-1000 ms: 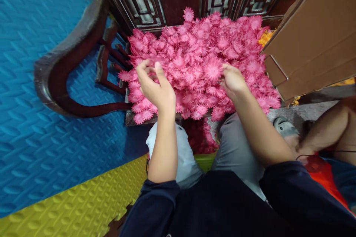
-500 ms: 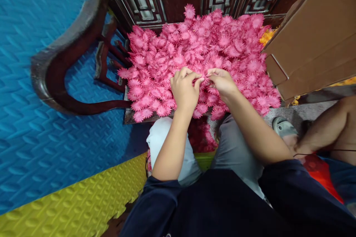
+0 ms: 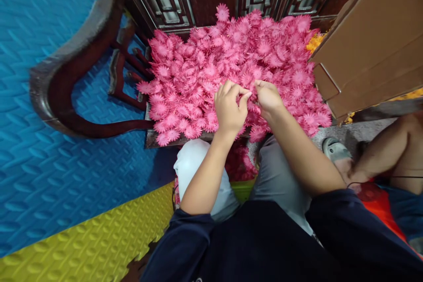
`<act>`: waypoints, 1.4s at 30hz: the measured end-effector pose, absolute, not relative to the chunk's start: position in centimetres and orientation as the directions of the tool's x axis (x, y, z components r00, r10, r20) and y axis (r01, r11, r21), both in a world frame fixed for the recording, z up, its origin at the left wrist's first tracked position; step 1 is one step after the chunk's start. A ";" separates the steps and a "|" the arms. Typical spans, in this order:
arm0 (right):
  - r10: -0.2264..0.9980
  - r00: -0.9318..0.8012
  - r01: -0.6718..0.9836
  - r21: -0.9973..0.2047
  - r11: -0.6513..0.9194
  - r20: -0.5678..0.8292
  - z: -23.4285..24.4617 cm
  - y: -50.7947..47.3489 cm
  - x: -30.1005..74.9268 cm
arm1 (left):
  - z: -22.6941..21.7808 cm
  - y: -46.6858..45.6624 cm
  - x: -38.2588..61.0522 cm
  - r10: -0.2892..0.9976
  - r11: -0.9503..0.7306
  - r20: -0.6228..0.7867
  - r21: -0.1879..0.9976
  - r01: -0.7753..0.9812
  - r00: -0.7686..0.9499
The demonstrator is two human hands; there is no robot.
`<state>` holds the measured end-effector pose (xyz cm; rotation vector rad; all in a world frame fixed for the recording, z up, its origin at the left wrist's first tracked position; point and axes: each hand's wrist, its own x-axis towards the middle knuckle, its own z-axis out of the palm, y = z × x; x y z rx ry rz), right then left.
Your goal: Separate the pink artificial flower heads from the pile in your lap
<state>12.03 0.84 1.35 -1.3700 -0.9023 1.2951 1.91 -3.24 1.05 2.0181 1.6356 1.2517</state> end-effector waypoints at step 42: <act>0.935 0.180 -0.165 -0.946 -0.279 -0.307 1.5 1.1 11.9 | 1.4 -3.5 1.0 0.890 -0.320 0.456 0.658 0.681 -0.023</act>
